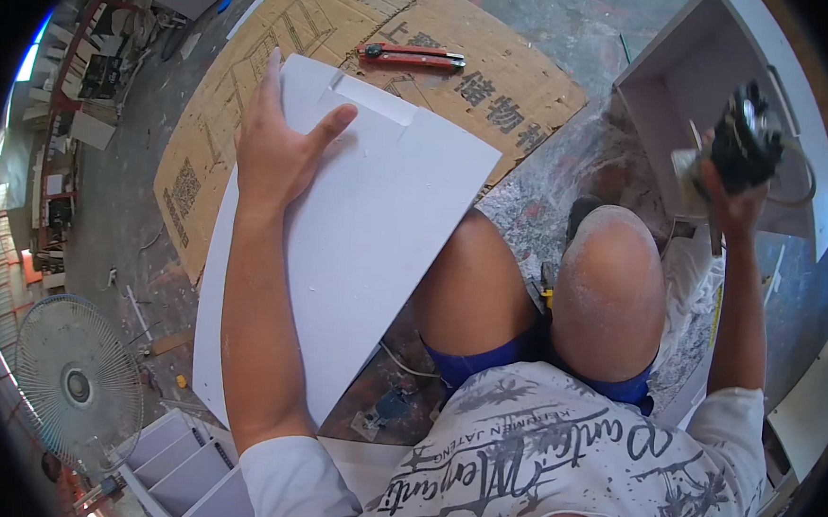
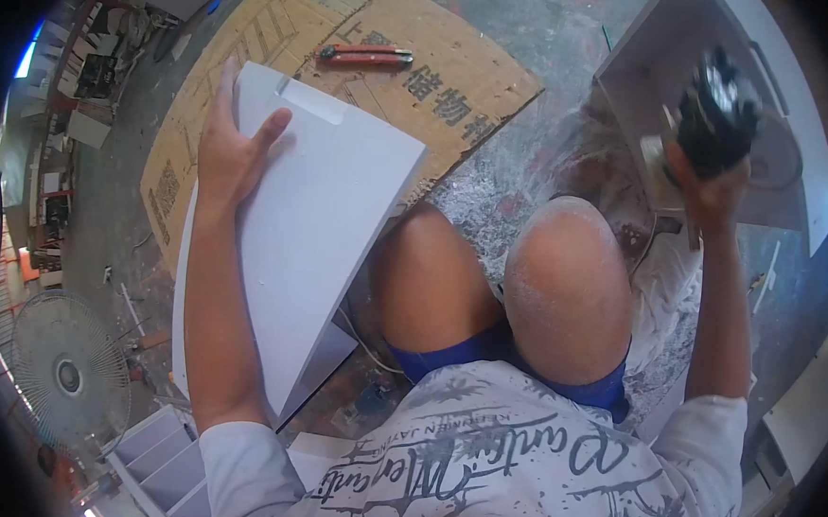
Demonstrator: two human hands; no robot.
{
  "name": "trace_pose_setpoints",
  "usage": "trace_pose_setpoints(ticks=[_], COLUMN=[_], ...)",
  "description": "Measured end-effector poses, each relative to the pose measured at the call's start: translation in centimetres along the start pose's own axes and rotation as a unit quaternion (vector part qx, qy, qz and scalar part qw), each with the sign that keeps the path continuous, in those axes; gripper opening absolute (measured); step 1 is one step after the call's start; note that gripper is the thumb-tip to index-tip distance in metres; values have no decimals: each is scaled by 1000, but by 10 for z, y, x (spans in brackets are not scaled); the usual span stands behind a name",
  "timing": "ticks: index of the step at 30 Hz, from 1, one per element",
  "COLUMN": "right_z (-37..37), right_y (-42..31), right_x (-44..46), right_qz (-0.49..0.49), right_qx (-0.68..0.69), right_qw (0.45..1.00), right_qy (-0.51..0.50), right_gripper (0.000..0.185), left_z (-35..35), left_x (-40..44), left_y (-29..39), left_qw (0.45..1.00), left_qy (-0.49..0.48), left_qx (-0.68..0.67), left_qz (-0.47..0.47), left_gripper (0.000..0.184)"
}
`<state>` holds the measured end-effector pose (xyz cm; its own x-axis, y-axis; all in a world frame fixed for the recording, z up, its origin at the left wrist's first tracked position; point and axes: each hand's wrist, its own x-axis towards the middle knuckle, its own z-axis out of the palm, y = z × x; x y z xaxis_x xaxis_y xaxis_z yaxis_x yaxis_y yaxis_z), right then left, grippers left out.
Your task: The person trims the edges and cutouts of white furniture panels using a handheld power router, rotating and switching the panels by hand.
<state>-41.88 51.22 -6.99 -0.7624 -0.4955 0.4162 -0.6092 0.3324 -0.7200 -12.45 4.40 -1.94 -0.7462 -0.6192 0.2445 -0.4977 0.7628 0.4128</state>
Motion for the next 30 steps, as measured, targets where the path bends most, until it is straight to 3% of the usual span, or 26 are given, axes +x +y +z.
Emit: trace_pose_setpoints(ticks=[1, 3, 5, 7, 9, 12, 20, 24, 26, 28, 30], right_z=[-7, -17, -19, -12, -10, -14, -36, -48, -50, -57, -63], right_y=[18, 43, 53, 41, 64, 72, 89, 110, 132, 153, 150], right_x=[-24, -64, -98, -124, -162, -188, -219, -251, -282, -306, -312], right_qz=[40, -52, -44, 62, 116, 144, 284, 378, 323, 347, 396], right_qx=[-11, -117, -129, -46, -70, -115, -86, -102, -187, -151, -217], right_qw=[999, 992, 990, 993, 987, 980, 949, 906, 914, 906, 865], right_qy=[-5, -7, -34, -86, -82, -78, -107, -160, -158, -187, -217], right_gripper=[47, 51, 55, 57, 56, 56, 63, 67, 83, 86, 84], left_z=[0, -1, -3, -3, 0, 3, -4, -7, 1, 4, -1], left_x=[0, 0, -2, -2, 0, -2, 1, 2, 9, 12, 23], left_y=[0, 2, 11, 16, 7, 6, -2, 7, 10, 14, 6], left_qw=[1000, 1000, 1000, 999, 999, 999, 1000, 999, 997, 997, 996], left_qy=[-3, -11, -20, -23, -16, -6, -20, -38, -41, -25, -66], left_qx=[0, 0, 14, 21, 18, -15, -9, -13, -33, -21, -24], left_qz=[4, 10, 6, 16, 38, 27, 5, -36, -53, -74, -63], left_gripper=[124, 115, 95, 77, 61, 52, 50, 51, 53, 56, 58])
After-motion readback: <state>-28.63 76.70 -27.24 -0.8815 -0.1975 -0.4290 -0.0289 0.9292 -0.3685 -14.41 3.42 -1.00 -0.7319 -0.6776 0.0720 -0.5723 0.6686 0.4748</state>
